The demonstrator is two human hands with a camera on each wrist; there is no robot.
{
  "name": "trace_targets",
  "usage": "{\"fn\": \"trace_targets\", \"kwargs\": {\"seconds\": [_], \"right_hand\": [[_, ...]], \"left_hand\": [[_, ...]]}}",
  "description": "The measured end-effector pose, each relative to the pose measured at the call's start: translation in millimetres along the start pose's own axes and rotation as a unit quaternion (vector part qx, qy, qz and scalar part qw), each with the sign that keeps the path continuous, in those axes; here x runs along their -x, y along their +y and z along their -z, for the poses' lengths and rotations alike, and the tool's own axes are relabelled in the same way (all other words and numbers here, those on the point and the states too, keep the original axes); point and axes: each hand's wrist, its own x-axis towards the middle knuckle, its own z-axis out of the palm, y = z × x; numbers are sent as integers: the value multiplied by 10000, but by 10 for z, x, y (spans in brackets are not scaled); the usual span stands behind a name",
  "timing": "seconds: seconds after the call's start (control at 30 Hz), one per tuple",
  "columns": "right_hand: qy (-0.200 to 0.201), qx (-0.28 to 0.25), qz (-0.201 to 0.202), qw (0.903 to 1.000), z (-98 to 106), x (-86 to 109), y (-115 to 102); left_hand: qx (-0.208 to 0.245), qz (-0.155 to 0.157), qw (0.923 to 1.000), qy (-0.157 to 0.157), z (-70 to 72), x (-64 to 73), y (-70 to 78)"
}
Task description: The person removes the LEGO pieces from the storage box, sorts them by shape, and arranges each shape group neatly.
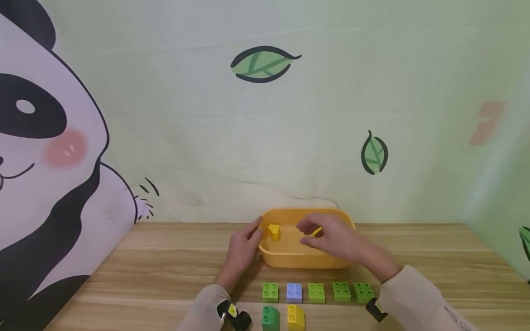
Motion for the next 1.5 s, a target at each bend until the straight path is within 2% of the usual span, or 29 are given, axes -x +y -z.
{"fn": "trace_targets", "kwargs": {"seconds": [0.1,0.3,0.4,0.73,1.2,1.5], "right_hand": [[56,80,-90,9999,19,-33,71],[149,261,139,9995,31,-107,202],[123,363,30,9993,4,-152,234],[-199,532,-436,9974,-156,-390,221],[-811,687,-189,9942,-316,-719,190],[-1080,939,-315,9892,-443,-887,215]], "left_hand": [[1,8,10000,-4,-3,2,3],[-31,2,10000,-21,-14,-15,-10],[-60,-27,10000,-12,-16,-20,-21],[-95,4,10000,1,-13,-18,-11],[-46,83,9999,-33,-2,-14,-7],[-54,-27,10000,-30,9,-3,0]]}}
